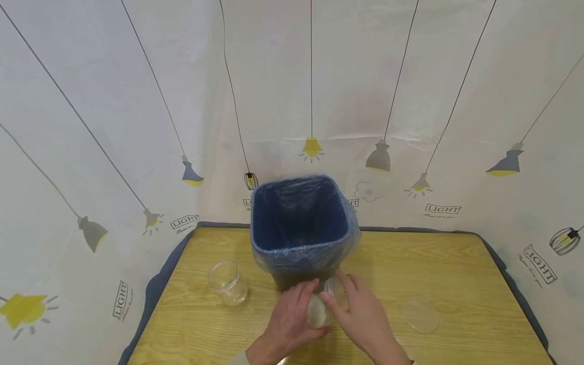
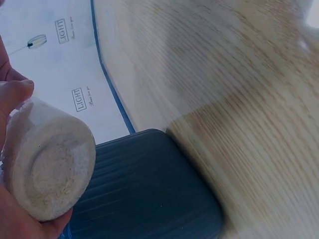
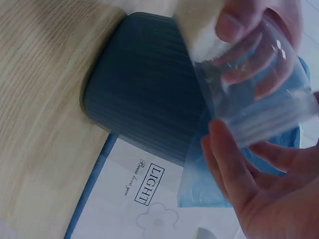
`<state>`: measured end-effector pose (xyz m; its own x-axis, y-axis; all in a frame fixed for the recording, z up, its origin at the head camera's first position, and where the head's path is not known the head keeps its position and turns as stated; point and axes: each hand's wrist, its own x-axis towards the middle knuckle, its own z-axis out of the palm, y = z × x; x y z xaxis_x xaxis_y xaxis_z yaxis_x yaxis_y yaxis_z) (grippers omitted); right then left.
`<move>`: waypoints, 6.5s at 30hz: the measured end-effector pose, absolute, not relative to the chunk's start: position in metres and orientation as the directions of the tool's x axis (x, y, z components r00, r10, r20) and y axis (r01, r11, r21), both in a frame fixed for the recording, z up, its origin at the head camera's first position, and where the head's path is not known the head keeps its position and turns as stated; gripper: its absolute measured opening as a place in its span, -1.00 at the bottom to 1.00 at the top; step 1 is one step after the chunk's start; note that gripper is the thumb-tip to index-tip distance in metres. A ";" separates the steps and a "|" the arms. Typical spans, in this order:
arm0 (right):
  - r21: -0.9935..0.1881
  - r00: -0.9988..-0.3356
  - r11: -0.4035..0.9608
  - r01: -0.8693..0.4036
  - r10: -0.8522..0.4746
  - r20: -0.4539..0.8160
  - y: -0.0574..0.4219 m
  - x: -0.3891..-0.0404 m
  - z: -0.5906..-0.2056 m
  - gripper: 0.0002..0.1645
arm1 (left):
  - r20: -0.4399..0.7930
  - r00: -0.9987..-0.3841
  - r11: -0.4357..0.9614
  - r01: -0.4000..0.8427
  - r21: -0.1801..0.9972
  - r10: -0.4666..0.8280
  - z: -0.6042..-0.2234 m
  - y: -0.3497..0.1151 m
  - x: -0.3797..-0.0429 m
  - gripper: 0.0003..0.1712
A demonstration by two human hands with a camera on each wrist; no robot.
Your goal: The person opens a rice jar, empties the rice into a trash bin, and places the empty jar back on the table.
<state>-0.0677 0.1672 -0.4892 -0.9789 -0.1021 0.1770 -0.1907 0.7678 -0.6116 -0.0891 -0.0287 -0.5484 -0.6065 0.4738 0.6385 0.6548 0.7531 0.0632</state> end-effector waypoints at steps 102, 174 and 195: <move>-0.705 -0.901 0.597 -0.384 -0.408 0.145 0.189 -0.070 -0.482 -0.08 | 0.499 -0.617 0.678 0.731 0.078 0.608 -0.540 -0.045 -0.098 0.18; -0.790 -0.889 0.410 -0.455 -0.264 0.375 0.213 -0.065 -0.481 -0.19 | 0.529 -0.668 0.620 0.724 0.302 0.523 -0.520 -0.062 -0.099 0.22; -0.542 -0.981 0.833 -0.108 -0.178 -0.079 0.228 -0.076 -0.586 -0.09 | 0.585 -0.658 0.600 0.728 0.332 0.475 -0.534 -0.072 -0.099 0.24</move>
